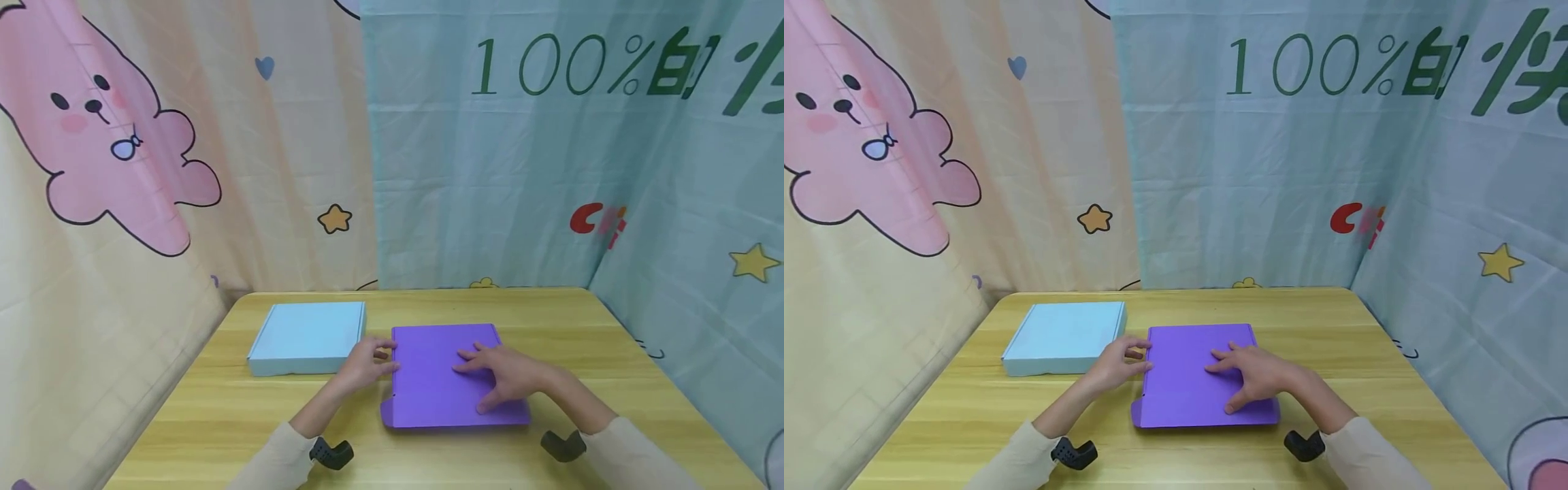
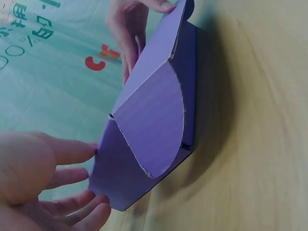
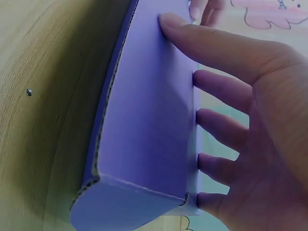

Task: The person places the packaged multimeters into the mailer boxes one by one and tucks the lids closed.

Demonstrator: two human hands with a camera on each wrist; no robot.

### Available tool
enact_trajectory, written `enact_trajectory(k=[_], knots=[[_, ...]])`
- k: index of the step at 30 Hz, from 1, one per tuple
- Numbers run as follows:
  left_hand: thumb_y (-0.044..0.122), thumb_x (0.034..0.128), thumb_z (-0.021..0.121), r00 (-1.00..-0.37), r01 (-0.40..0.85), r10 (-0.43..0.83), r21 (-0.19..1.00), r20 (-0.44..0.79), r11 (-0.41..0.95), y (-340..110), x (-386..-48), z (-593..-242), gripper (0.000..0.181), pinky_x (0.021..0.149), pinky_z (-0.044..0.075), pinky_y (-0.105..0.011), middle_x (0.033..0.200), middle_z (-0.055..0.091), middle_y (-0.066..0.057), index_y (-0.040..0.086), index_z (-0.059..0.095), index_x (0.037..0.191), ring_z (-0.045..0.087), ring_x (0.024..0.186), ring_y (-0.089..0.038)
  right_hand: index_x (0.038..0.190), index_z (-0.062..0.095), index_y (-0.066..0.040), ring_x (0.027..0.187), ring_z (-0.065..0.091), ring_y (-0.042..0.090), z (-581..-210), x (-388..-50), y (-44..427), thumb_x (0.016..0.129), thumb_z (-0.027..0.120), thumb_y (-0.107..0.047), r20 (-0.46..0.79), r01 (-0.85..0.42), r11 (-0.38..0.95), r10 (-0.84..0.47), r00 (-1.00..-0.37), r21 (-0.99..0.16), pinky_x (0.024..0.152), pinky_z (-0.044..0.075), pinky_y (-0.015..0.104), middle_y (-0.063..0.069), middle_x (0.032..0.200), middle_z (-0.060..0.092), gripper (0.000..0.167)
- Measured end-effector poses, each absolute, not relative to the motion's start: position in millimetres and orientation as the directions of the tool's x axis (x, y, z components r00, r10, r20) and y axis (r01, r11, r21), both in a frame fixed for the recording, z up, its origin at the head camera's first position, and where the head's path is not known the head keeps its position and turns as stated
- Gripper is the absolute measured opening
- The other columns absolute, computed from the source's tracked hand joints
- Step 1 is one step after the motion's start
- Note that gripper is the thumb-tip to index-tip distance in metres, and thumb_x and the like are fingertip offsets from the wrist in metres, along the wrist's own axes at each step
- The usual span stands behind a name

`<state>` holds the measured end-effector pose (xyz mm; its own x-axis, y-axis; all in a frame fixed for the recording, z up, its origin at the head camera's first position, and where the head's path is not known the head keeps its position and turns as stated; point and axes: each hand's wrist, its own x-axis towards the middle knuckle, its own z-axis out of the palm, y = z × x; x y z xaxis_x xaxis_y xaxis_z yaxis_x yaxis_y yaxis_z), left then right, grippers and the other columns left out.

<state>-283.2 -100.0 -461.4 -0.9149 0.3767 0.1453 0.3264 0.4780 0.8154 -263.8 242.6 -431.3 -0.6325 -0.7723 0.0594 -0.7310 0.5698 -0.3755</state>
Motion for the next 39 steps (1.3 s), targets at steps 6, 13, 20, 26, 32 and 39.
enact_trajectory(k=[6, 13, 20, 26, 32, 39], knots=[[0.021, 0.0950, 0.077, -0.884, 0.417, 0.431, 0.718, 0.180, 0.558, -109, -262, -458, 0.025, 0.077, 0.058, -0.035, 0.104, 0.064, -0.008, 0.003, 0.067, 0.108, 0.064, 0.093, -0.023, 0.143, 0.064, -0.014, 0.140, 0.028, 0.062, -428, -263, 242, 0.079, 0.087, -0.047, 0.033, -0.709, 0.592, -0.758, -0.651, -0.385, 0.107, 0.023, 0.080, 0.021, 0.155, 0.046, 0.075], [0.031, 0.0940, 0.078, -0.892, 0.384, 0.437, 0.712, 0.120, 0.588, -113, -231, -454, 0.022, 0.062, 0.052, -0.028, 0.082, 0.063, 0.006, 0.014, 0.065, 0.085, 0.059, 0.077, -0.012, 0.144, 0.064, -0.016, 0.143, 0.025, 0.060, -427, -264, 240, 0.079, 0.088, -0.046, 0.013, -0.685, 0.613, -0.741, -0.671, -0.393, 0.108, 0.022, 0.080, 0.018, 0.157, 0.045, 0.076], [0.033, 0.0914, 0.080, -0.903, 0.314, 0.427, 0.755, 0.049, 0.576, -109, -212, -457, 0.026, 0.055, 0.049, -0.027, 0.081, 0.062, 0.004, 0.014, 0.066, 0.079, 0.057, 0.069, -0.013, 0.144, 0.064, -0.016, 0.143, 0.025, 0.060, -428, -264, 239, 0.079, 0.088, -0.046, 0.010, -0.677, 0.621, -0.734, -0.680, -0.394, 0.109, 0.020, 0.079, 0.018, 0.157, 0.045, 0.076], [0.030, 0.0889, 0.083, -0.933, 0.234, 0.359, 0.799, 0.024, 0.555, -108, -212, -463, 0.024, 0.066, 0.053, -0.033, 0.093, 0.066, 0.002, 0.010, 0.070, 0.093, 0.061, 0.082, -0.017, 0.144, 0.064, -0.016, 0.143, 0.025, 0.059, -429, -262, 239, 0.078, 0.089, -0.044, 0.013, -0.674, 0.619, -0.733, -0.680, -0.402, 0.110, 0.020, 0.078, 0.018, 0.157, 0.045, 0.076], [0.025, 0.0887, 0.083, -0.940, 0.194, 0.340, 0.847, 0.017, 0.495, -104, -212, -469, 0.025, 0.073, 0.052, -0.037, 0.090, 0.066, 0.000, 0.005, 0.072, 0.099, 0.060, 0.086, -0.018, 0.144, 0.063, -0.016, 0.145, 0.024, 0.058, -429, -262, 241, 0.078, 0.088, -0.045, 0.005, -0.656, 0.629, -0.720, -0.694, -0.417, 0.111, 0.019, 0.077, 0.017, 0.158, 0.044, 0.076], [0.015, 0.0891, 0.081, -0.939, 0.063, 0.339, 0.935, -0.063, 0.349, -106, -210, -472, 0.027, 0.074, 0.055, -0.036, 0.087, 0.067, -0.005, -0.001, 0.068, 0.106, 0.065, 0.081, -0.020, 0.145, 0.063, -0.017, 0.146, 0.023, 0.057, -430, -262, 241, 0.078, 0.088, -0.046, -0.010, -0.645, 0.639, -0.714, -0.700, -0.419, 0.112, 0.018, 0.077, 0.017, 0.159, 0.043, 0.077]])
